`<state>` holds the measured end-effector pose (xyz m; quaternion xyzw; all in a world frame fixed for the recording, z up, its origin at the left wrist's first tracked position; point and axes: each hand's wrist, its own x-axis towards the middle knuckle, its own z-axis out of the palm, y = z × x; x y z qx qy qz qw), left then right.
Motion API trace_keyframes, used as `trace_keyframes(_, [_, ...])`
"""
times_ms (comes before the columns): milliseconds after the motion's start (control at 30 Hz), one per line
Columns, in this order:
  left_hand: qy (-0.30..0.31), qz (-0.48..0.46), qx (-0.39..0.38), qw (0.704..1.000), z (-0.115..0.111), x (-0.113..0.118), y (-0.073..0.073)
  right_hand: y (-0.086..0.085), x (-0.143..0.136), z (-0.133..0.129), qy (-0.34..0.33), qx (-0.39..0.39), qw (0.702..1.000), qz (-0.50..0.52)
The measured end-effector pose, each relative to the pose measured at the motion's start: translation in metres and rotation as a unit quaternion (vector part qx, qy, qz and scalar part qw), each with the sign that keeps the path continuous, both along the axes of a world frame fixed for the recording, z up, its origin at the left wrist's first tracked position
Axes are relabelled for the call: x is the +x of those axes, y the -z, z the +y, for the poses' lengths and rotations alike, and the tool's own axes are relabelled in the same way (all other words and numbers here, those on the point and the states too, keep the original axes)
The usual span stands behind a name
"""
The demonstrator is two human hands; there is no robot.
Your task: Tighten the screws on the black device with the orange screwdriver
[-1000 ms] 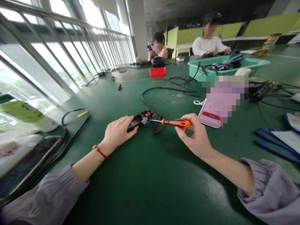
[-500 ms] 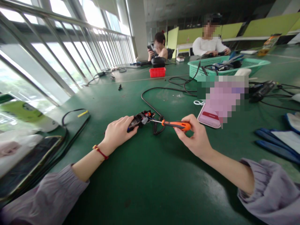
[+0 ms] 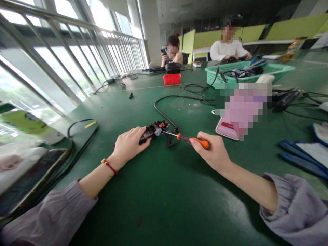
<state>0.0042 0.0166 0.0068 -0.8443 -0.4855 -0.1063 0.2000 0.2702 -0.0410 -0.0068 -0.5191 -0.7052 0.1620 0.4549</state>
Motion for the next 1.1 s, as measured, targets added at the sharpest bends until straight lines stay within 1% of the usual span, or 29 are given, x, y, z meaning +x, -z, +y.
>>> trace_keyframes(67, [0.002,-0.004,0.003,1.000,0.0002,-0.0001,0.0002,-0.0002,0.0004,0.0000,-0.003,-0.015,1.000,-0.008])
trace_keyframes(200, [0.005,-0.005,0.003,1.000,0.0007,-0.0002,0.0006,0.0022,0.0002,0.0008,0.018,0.046,0.997,0.058])
trace_keyframes(267, [0.003,-0.005,0.003,1.000,0.0008,-0.0002,0.0007,0.0028,0.0000,0.0009,0.017,0.059,0.995,0.072])
trace_keyframes(333, [0.004,-0.007,0.003,1.000,0.0007,-0.0002,0.0005,0.0021,0.0002,0.0004,0.015,0.044,0.998,0.053])
trace_keyframes(433, [0.006,-0.009,0.003,1.000,0.0004,-0.0002,0.0001,0.0002,0.0009,-0.0003,-0.005,-0.027,1.000,0.008])
trace_keyframes(500, [0.006,-0.008,0.003,1.000,0.0003,-0.0002,-0.0001,-0.0001,0.0007,0.0001,-0.004,-0.043,0.999,0.008])
trace_keyframes(600, [0.006,-0.005,0.005,1.000,0.0005,-0.0004,0.0003,0.0016,-0.0008,0.0012,0.017,0.012,0.998,0.064])
trace_keyframes(700, [0.007,-0.003,0.010,1.000,0.0010,-0.0008,0.0012,0.0034,-0.0020,0.0016,0.007,0.050,0.993,0.104])
trace_keyframes(767, [0.009,-0.002,0.015,1.000,0.0014,-0.0012,0.0020,0.0033,-0.0015,0.0012,0.008,0.044,0.996,0.079])
trace_keyframes(867, [0.014,-0.003,0.021,1.000,0.0021,-0.0017,0.0028,0.0018,0.0001,0.0005,0.000,-0.014,1.000,0.012])
trace_keyframes(933, [0.016,-0.005,0.022,1.000,0.0022,-0.0019,0.0031,0.0012,0.0007,0.0005,-0.001,-0.030,1.000,-0.003])
trace_keyframes(1033, [0.015,-0.004,0.023,1.000,0.0021,-0.0017,0.0031,0.0016,0.0001,0.0008,0.019,0.020,0.999,0.036])
trace_keyframes(1100, [0.014,-0.003,0.023,1.000,0.0019,-0.0015,0.0029,0.0018,-0.0006,0.0008,0.019,0.045,0.997,0.065])
